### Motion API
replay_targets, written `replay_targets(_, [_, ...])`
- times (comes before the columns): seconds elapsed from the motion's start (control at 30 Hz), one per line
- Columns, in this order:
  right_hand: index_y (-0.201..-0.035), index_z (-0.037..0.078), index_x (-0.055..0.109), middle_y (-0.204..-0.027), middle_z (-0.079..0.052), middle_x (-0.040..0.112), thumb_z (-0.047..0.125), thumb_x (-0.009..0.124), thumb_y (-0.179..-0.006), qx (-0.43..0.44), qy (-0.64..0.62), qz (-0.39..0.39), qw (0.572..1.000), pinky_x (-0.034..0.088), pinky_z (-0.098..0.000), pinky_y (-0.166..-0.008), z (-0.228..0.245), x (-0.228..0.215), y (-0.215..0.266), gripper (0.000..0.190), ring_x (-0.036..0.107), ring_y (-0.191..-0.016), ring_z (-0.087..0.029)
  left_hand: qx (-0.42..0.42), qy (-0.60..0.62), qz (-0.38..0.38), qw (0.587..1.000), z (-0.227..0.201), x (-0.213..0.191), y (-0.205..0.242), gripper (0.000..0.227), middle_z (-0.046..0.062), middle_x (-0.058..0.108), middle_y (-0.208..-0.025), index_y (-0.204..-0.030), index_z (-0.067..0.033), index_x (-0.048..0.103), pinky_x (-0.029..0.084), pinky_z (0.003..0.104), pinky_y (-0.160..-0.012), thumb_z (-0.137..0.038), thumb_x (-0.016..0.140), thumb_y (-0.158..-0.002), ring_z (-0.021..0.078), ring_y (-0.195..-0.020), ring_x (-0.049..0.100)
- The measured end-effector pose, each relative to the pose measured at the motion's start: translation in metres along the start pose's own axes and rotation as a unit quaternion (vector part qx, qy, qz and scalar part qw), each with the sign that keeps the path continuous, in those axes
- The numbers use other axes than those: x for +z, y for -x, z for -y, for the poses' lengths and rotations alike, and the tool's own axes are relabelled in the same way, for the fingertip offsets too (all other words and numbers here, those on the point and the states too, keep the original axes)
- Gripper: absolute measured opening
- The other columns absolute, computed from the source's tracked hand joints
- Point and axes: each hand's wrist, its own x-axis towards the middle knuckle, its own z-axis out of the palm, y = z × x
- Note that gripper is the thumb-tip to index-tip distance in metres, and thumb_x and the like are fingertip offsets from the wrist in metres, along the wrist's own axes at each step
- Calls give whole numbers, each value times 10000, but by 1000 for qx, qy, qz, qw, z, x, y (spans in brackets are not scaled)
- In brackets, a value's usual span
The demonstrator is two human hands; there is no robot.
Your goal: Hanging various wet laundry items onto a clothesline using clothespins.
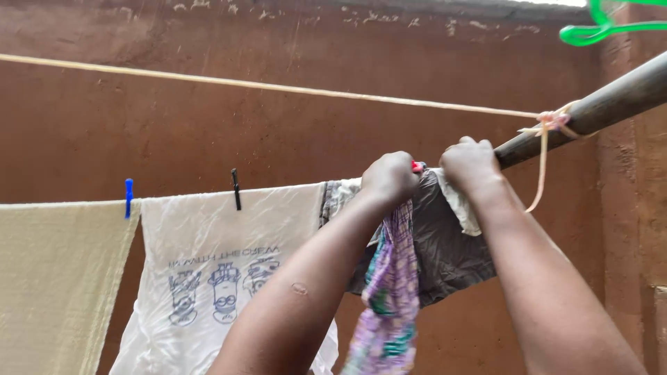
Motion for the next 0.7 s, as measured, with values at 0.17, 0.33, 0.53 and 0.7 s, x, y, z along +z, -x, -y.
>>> replay_targets(0.17, [-893,196,809,-977,25,757,180,602,-903,11,15,-15,1000,511,-437,-885,3,-11,5,208,651,-1100,-200,-55,101,-26,993,6,-4,-9,314,193,737,-1078,-1054,-106,763,547,457,-883,-358,670,-891,355,-1044,704])
replay_targets(0.33, [-927,129,752,-966,-56,740,103,622,-818,7,-64,-331,941,529,-462,-860,28,-48,30,172,670,-1022,-288,-104,126,38,986,23,14,-43,436,204,742,-1028,-1034,-81,768,551,442,-860,-477,697,-868,339,-999,728])
replay_targets(0.53, [-1108,47,641,-922,-106,729,231,577,-1054,214,-678,-38,702,569,-326,-658,58,-52,42,202,708,-781,-208,-91,177,64,978,43,37,-65,536,233,770,-901,-921,31,769,565,426,-768,-494,777,-811,294,-871,754])
replay_targets(0.7, [-1220,57,516,-992,-77,718,178,686,-923,185,-755,83,623,611,-279,-763,49,-37,42,363,733,-852,-137,-102,228,45,967,46,35,-64,615,171,775,-871,-934,-44,806,555,407,-730,-633,738,-768,260,-802,760])
